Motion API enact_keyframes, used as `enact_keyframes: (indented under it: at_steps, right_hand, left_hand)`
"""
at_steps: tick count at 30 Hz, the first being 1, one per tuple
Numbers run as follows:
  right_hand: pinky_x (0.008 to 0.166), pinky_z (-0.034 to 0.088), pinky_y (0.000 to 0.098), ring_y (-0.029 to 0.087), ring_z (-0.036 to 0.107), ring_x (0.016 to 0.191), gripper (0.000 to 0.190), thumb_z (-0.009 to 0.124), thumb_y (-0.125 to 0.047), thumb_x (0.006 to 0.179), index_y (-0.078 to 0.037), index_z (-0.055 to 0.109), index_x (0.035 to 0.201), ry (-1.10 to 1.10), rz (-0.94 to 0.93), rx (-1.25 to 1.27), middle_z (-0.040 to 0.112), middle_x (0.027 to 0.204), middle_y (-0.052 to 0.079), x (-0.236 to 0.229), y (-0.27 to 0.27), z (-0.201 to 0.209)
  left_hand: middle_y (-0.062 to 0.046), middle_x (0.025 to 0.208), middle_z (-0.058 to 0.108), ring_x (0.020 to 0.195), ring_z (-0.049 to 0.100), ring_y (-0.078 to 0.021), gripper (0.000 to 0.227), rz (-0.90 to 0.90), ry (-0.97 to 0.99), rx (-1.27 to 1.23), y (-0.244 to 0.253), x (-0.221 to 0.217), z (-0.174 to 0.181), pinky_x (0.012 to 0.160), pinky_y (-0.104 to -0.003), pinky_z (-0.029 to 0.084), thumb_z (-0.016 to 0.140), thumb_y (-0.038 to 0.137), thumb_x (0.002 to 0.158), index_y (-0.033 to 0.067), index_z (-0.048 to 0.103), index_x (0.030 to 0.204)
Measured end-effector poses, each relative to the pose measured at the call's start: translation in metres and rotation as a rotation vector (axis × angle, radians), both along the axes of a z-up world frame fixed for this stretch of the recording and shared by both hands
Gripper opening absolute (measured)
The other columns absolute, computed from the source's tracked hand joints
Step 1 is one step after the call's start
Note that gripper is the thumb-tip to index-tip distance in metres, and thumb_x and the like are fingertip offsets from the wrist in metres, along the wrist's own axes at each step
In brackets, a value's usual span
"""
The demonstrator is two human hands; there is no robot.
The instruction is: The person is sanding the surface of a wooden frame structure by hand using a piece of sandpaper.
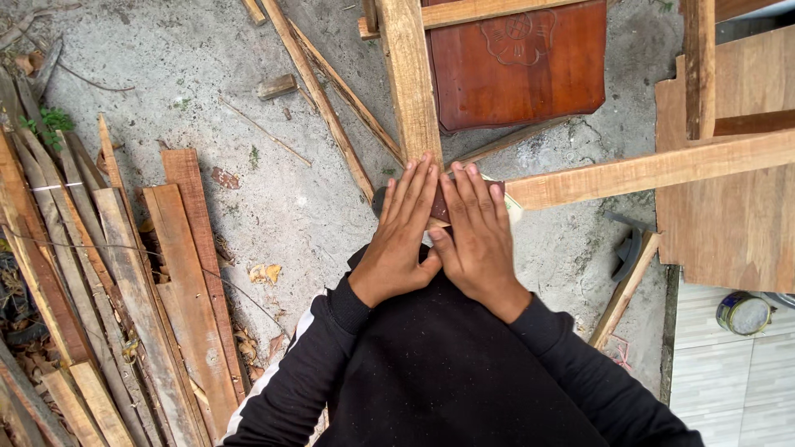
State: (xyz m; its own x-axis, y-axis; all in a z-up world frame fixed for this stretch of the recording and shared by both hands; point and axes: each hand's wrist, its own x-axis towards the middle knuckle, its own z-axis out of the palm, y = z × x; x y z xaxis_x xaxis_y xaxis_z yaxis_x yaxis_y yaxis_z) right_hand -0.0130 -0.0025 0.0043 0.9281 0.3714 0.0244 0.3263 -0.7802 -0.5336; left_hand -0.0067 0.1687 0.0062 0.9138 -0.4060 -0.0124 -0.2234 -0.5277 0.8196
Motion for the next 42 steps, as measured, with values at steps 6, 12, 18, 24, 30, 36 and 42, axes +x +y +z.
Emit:
enact_keyframes:
  at_steps: [6,12,18,24,30,36,42]
  right_hand:
    - [0.129,0.007,0.0518,0.033,0.018,0.159,0.072,0.025,-0.046,0.111,0.007,0.035,0.159,-0.038,-0.057,-0.111,0.028,0.168,0.023,0.005,0.001,0.001]
    - [0.130,0.005,0.0503,0.029,0.017,0.160,0.073,0.016,-0.050,0.110,0.000,0.035,0.160,0.048,0.026,-0.071,0.030,0.169,0.018,0.005,-0.019,-0.010]
    - [0.132,-0.003,0.0514,0.032,0.011,0.161,0.071,0.013,-0.051,0.115,-0.002,0.030,0.162,-0.178,-0.063,-0.141,0.022,0.171,0.020,-0.014,-0.015,-0.047]
    - [0.133,-0.001,0.0467,0.030,0.014,0.162,0.078,0.004,-0.058,0.111,-0.008,0.033,0.163,-0.227,-0.257,-0.133,0.022,0.173,0.015,0.002,-0.060,-0.061]
    - [0.131,0.005,0.0503,0.025,0.028,0.157,0.076,0.008,-0.059,0.109,-0.011,0.045,0.155,-0.285,-0.244,-0.115,0.041,0.165,0.006,0.001,-0.028,-0.058]
    - [0.129,0.017,0.0490,0.028,0.049,0.145,0.057,0.021,-0.041,0.116,-0.010,0.061,0.143,-0.192,-0.263,-0.049,0.062,0.145,0.007,0.019,-0.051,-0.016]
    - [0.127,0.021,0.0464,0.030,0.058,0.133,0.061,0.026,-0.045,0.120,-0.003,0.068,0.130,-0.237,-0.099,-0.036,0.070,0.130,0.012,0.006,0.004,-0.015]
  left_hand:
    - [-0.017,0.177,0.009,0.167,0.001,-0.0324,0.109,-0.074,0.041,-0.087,0.012,-0.003,0.007,0.135,-0.054,-0.003,0.057,0.018,0.071,0.0021,0.009,0.167]
    - [-0.018,0.176,0.007,0.166,0.001,-0.0328,0.103,-0.095,0.063,-0.321,0.021,0.001,0.007,0.134,-0.054,-0.007,0.049,0.022,0.074,0.0019,0.009,0.166]
    - [-0.014,0.176,0.015,0.165,0.007,-0.0300,0.085,-0.032,-0.014,0.144,0.000,-0.001,0.005,0.132,-0.057,-0.006,0.050,0.022,0.091,0.0028,0.017,0.166]
    - [-0.014,0.173,0.016,0.162,0.004,-0.0309,0.096,-0.077,0.015,0.184,0.001,0.003,0.013,0.126,-0.063,-0.008,0.050,0.019,0.074,0.0020,0.018,0.163]
    - [-0.016,0.174,0.014,0.162,0.005,-0.0303,0.098,-0.077,0.014,0.164,-0.002,0.003,0.008,0.128,-0.060,-0.007,0.050,0.020,0.074,0.0009,0.016,0.164]
    - [-0.015,0.173,0.016,0.162,0.007,-0.0291,0.099,-0.039,0.020,0.130,-0.004,0.002,0.007,0.129,-0.057,-0.004,0.052,0.019,0.072,-0.0008,0.017,0.163]
    - [-0.014,0.176,0.017,0.165,0.009,-0.0277,0.094,-0.008,-0.037,0.179,-0.004,0.000,-0.002,0.133,-0.056,-0.001,0.054,0.015,0.080,0.0017,0.018,0.166]
